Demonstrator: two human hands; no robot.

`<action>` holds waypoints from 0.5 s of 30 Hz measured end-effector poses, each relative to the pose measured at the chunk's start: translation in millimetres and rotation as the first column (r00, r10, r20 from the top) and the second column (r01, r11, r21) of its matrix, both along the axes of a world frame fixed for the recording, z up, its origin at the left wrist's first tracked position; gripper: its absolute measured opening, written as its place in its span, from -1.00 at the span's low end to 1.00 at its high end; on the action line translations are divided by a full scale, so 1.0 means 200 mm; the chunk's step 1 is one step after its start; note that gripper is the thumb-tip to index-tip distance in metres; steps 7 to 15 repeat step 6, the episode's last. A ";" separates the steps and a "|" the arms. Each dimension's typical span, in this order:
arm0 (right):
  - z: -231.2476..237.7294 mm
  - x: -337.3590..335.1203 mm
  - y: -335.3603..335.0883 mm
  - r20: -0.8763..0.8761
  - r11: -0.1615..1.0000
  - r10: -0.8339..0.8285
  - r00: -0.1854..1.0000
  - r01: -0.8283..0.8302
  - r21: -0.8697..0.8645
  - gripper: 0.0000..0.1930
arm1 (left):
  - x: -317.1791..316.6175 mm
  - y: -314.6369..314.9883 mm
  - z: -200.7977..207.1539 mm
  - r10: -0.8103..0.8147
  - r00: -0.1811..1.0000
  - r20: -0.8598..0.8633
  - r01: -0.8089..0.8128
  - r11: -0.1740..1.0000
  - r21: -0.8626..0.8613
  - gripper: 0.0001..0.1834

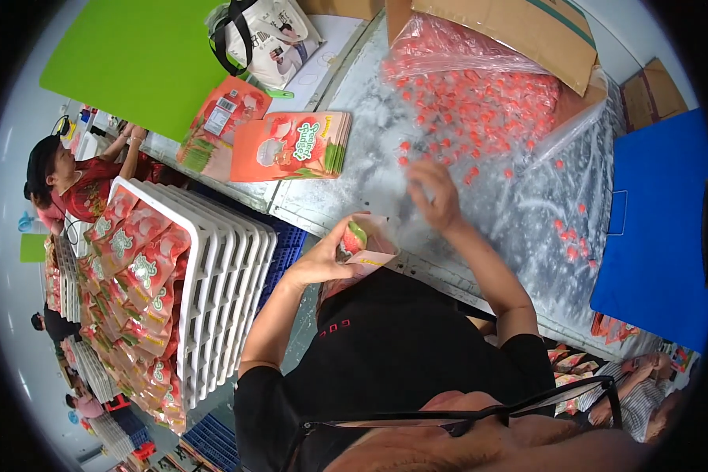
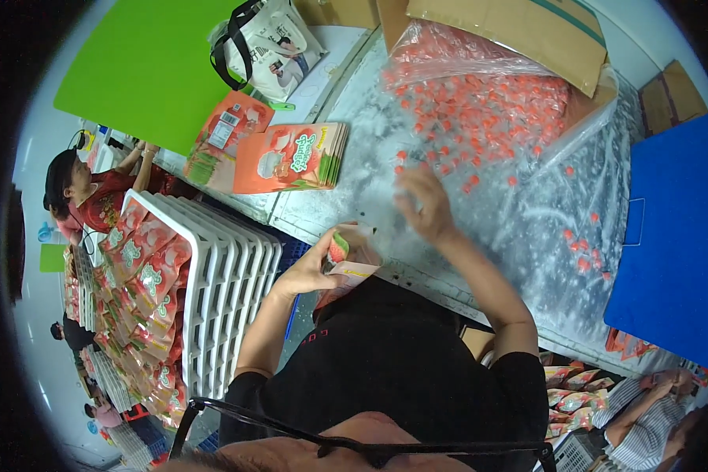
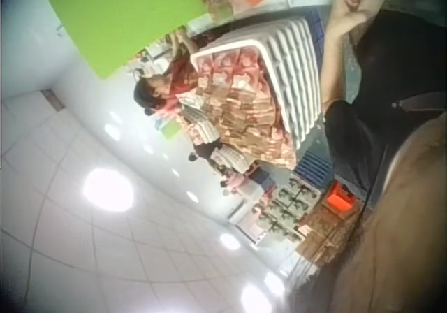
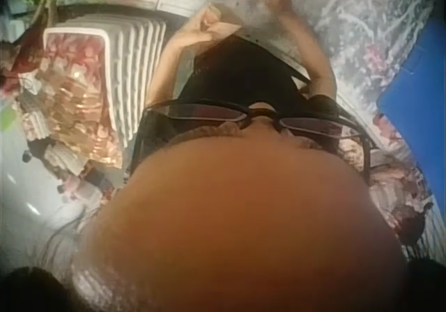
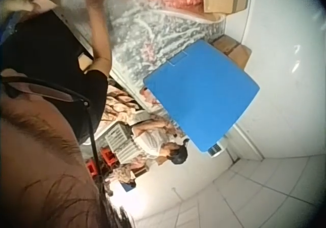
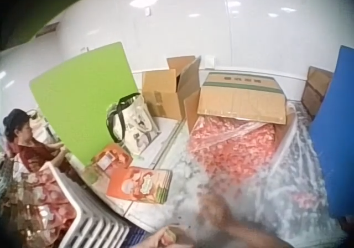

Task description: Manually filling and sealing plastic bags with small items and organizing them onto trays.

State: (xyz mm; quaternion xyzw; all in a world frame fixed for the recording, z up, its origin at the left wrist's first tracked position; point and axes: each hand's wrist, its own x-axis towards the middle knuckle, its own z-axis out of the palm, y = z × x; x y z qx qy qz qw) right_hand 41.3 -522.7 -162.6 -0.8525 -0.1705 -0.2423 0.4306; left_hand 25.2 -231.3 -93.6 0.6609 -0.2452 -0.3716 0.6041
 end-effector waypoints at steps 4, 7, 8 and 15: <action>-0.16 0.20 -0.09 0.090 0.818 -0.396 0.914 0.396 -0.417 -0.49 | -0.05 0.04 -0.03 0.136 0.977 -0.167 -0.137 0.991 0.002 -0.01; -0.17 0.23 -0.04 -0.040 0.813 -0.396 0.918 0.330 -0.480 -0.38 | -0.06 0.05 -0.06 0.186 0.974 -0.130 -0.184 0.983 0.026 -0.03; -0.17 0.23 -0.04 -0.040 0.813 -0.396 0.918 0.330 -0.480 -0.38 | -0.06 0.05 -0.06 0.186 0.974 -0.130 -0.184 0.983 0.026 -0.03; -0.17 0.23 -0.04 -0.040 0.813 -0.396 0.918 0.330 -0.480 -0.38 | -0.06 0.05 -0.06 0.186 0.974 -0.130 -0.184 0.983 0.026 -0.03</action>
